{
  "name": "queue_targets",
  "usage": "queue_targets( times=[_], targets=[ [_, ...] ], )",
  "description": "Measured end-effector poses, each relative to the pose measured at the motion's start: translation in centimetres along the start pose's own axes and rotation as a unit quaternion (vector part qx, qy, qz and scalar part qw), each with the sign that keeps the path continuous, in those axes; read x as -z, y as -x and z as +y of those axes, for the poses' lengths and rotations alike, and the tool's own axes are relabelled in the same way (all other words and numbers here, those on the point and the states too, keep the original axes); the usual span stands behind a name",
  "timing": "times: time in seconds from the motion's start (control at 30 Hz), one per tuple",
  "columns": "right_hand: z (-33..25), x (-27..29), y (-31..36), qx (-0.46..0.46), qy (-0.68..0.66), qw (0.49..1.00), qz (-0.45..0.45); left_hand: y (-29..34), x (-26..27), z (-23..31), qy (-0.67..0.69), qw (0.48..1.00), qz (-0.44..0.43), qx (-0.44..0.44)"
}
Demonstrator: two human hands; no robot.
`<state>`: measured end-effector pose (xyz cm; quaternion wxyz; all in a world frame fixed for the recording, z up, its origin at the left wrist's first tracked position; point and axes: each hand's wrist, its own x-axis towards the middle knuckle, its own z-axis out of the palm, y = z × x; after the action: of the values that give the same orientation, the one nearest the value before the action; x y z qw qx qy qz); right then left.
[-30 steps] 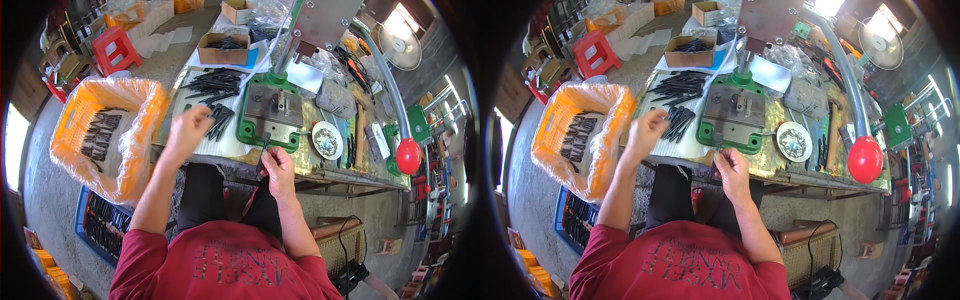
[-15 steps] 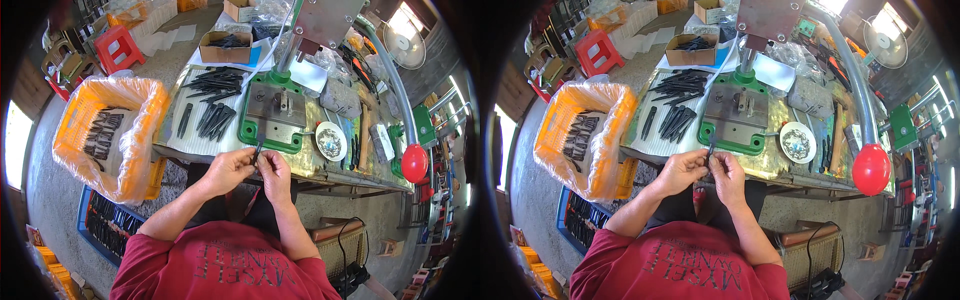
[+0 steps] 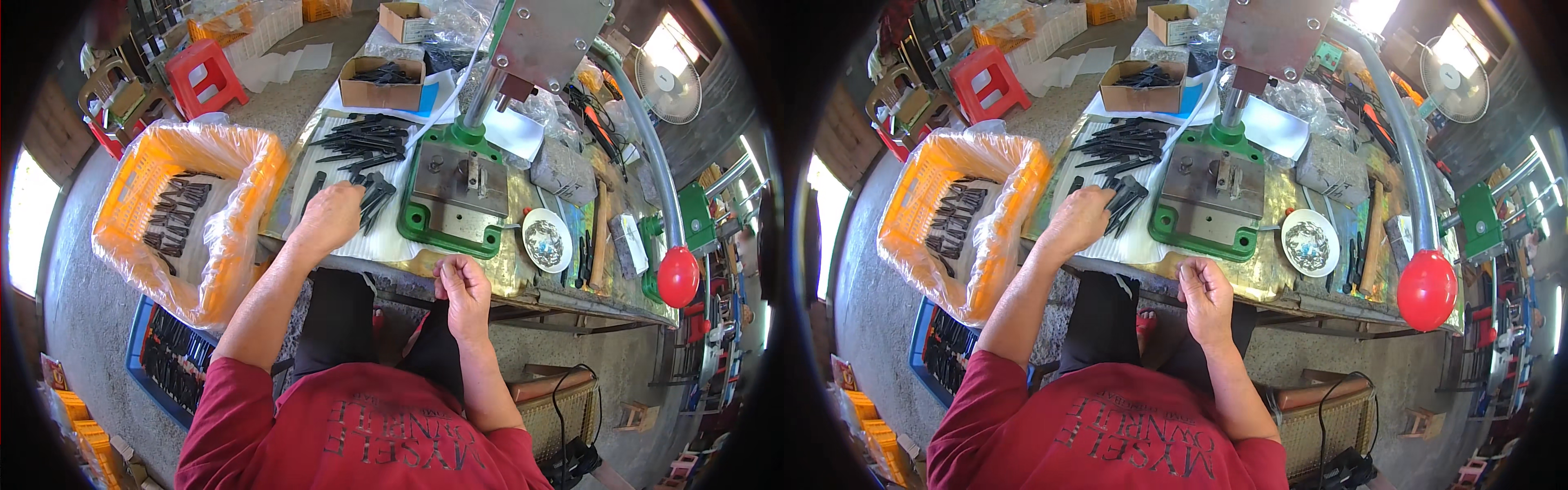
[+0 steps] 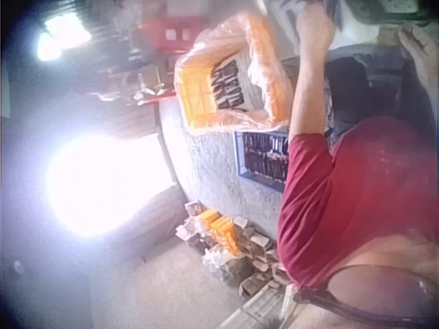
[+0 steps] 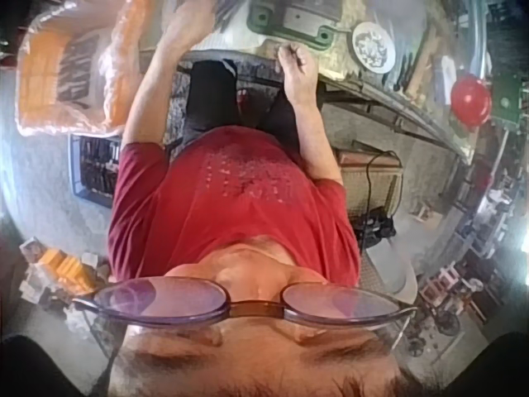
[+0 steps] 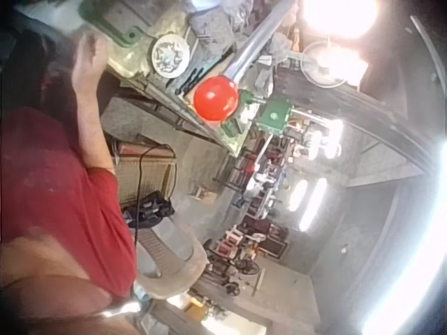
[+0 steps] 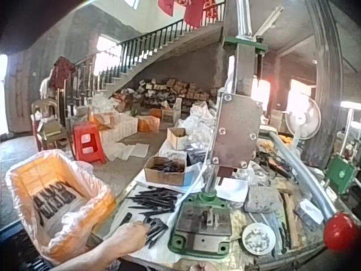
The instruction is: The person unloads plastic components from a basket onto the table, inserts small metal pins into the components by hand, and presses the pieces together using a manual press machine.
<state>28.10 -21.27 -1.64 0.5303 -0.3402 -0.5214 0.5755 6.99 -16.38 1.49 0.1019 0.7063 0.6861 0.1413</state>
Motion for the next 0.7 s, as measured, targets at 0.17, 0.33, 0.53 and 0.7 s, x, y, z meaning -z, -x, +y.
queue_targets(
  times=[0.17,0.33,0.53,0.7],
  targets=[
    [-0.2,0.0,0.0,-0.014,0.003,1.000,0.007,0.3,-0.5,0.2,0.005,0.999,0.043,-0.002],
    [-0.2,-0.1,0.0,-0.022,-0.008,1.000,0.007,0.5,-0.5,0.3,0.011,0.998,0.068,0.007],
    [-0.1,0.1,-0.1,-0.021,-0.007,1.000,0.009,-2.6,0.5,-3.2,0.036,0.987,0.156,-0.006],
    [-0.1,-0.1,-0.1,-0.026,-0.013,1.000,0.009,-5.7,0.6,-3.0,0.003,0.993,0.116,-0.019]
  ],
)
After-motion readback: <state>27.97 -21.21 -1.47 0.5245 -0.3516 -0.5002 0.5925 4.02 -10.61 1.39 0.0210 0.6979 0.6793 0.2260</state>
